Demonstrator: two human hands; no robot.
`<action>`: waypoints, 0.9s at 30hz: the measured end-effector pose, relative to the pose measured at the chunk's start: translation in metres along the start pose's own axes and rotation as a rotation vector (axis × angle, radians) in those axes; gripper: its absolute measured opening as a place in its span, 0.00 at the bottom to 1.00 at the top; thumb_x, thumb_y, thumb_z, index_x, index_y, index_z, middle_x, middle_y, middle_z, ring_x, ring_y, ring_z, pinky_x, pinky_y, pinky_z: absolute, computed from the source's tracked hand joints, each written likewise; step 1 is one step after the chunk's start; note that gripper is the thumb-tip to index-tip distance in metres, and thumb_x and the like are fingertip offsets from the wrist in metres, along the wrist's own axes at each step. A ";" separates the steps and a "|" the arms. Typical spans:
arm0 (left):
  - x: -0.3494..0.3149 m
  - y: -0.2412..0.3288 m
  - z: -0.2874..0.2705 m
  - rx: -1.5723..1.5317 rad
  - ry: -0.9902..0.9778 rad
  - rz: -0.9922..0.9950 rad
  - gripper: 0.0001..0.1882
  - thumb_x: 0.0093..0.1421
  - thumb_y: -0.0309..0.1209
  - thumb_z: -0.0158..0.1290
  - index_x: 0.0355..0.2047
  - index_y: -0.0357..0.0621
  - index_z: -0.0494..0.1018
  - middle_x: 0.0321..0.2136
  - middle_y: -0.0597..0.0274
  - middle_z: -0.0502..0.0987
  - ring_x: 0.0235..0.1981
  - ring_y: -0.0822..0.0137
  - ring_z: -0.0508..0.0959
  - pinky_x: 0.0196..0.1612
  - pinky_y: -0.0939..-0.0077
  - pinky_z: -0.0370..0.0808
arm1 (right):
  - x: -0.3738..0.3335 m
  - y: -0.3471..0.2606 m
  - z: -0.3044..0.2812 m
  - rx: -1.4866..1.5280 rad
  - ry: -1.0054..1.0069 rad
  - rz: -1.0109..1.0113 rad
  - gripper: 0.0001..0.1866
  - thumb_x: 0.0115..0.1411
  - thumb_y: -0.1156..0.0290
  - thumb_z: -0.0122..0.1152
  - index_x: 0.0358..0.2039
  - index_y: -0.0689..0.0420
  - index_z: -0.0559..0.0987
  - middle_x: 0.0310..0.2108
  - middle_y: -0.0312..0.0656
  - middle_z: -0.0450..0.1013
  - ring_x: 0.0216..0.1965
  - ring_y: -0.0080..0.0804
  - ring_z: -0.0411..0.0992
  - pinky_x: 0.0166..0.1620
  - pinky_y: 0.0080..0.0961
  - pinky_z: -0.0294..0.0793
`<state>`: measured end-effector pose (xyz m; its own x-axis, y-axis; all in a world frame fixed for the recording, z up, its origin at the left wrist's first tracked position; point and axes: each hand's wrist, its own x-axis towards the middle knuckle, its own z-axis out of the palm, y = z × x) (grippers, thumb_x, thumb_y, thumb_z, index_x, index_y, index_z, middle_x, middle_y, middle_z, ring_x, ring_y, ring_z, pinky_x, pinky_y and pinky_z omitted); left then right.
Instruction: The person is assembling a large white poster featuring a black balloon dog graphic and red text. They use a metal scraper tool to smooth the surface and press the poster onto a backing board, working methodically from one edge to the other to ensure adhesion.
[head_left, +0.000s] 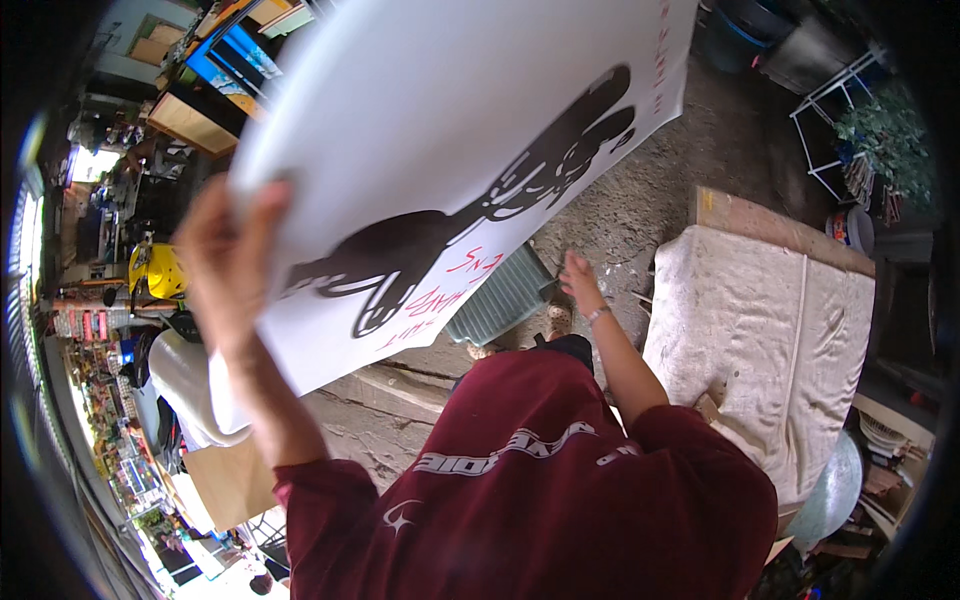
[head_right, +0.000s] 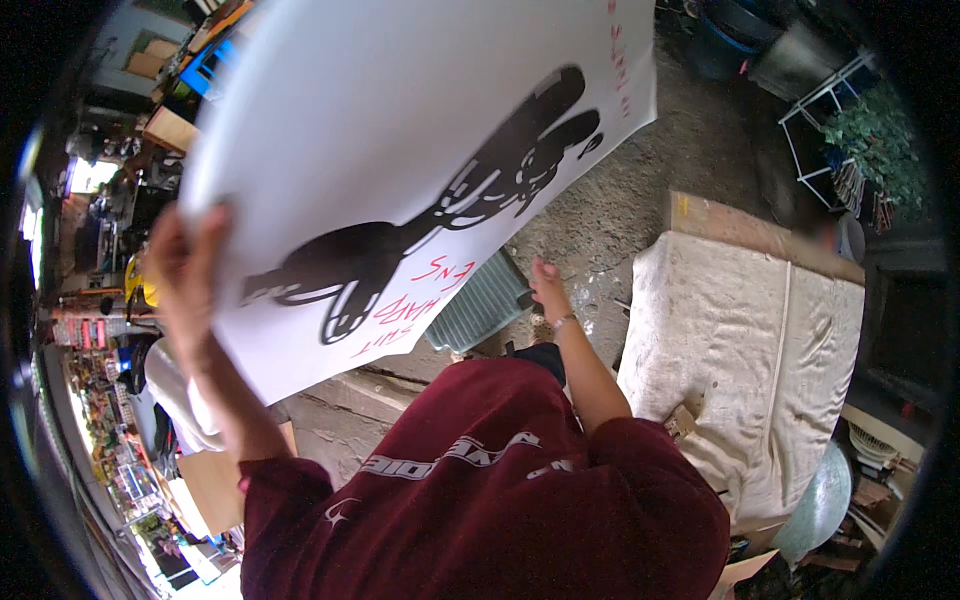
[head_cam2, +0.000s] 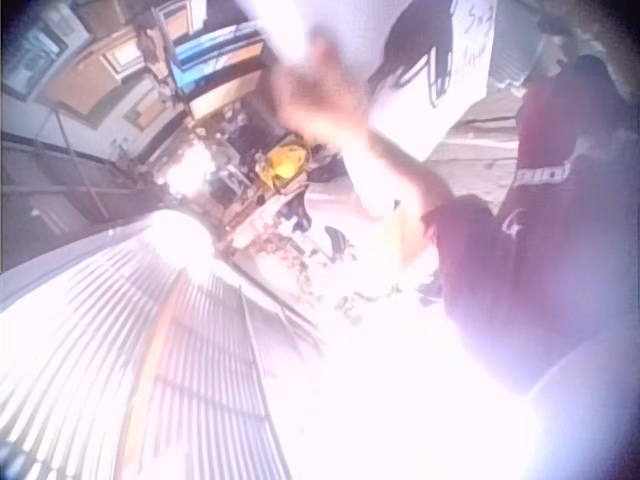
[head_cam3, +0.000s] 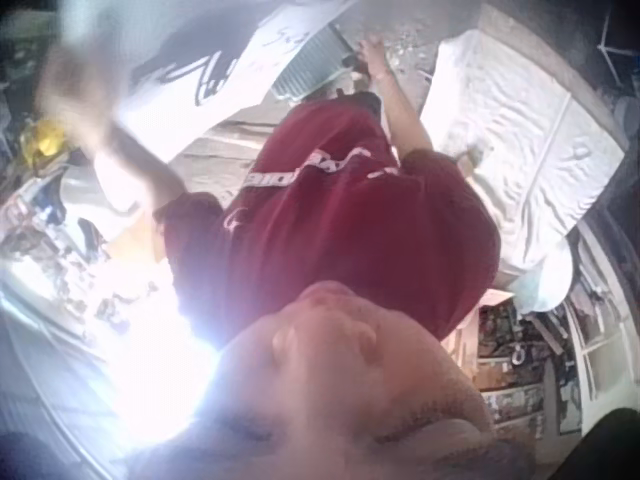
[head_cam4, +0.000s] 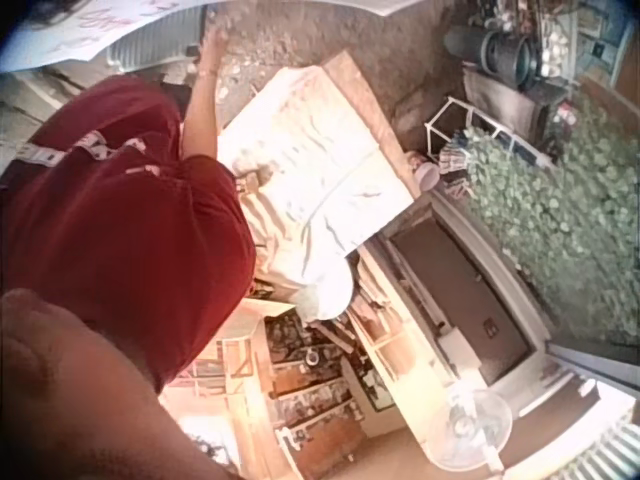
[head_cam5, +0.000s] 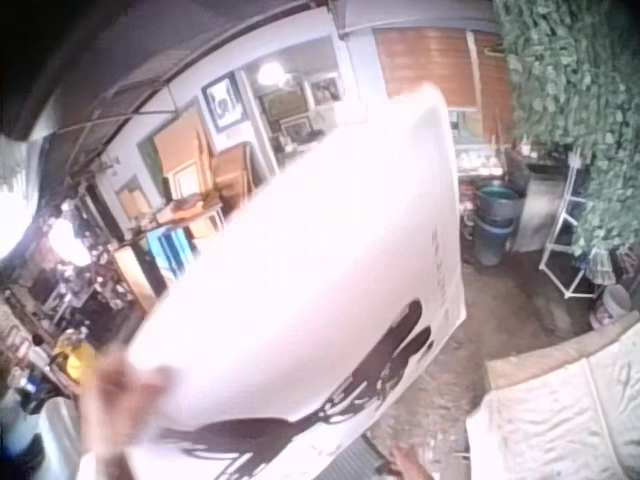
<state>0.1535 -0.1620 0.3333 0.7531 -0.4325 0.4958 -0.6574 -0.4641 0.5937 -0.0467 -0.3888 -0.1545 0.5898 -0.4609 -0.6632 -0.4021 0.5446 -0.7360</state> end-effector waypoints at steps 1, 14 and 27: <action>0.008 0.025 -0.033 0.145 0.021 -0.099 0.12 0.59 0.40 0.61 0.31 0.44 0.78 0.19 0.78 0.69 0.21 0.83 0.62 0.25 0.88 0.56 | 0.023 0.000 0.011 0.008 -0.027 -0.045 0.36 0.63 0.42 0.53 0.59 0.58 0.62 0.51 0.43 0.68 0.47 0.34 0.69 0.50 0.34 0.69; -0.238 -0.167 -0.330 0.435 0.974 -0.307 0.37 0.66 0.60 0.39 0.47 0.31 0.72 0.40 0.50 0.76 0.39 0.62 0.74 0.41 0.64 0.72 | -0.045 -0.307 0.094 0.324 -0.586 -0.976 0.18 0.60 0.72 0.63 0.51 0.60 0.75 0.49 0.38 0.74 0.49 0.26 0.71 0.56 0.27 0.67; -0.524 -0.438 0.109 -1.139 0.679 -1.728 0.50 0.54 0.74 0.35 0.61 0.44 0.59 0.58 0.50 0.62 0.55 0.54 0.65 0.57 0.39 0.57 | -0.343 -0.315 0.323 -1.019 -0.668 -1.657 0.14 0.52 0.58 0.67 0.21 0.55 0.77 0.18 0.47 0.70 0.24 0.50 0.71 0.31 0.40 0.66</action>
<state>0.0441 0.1838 -0.2551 0.4800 0.1764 -0.8593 0.5940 0.6554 0.4664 0.1037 -0.1764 0.3489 0.7396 0.4015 0.5402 0.6471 -0.6451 -0.4064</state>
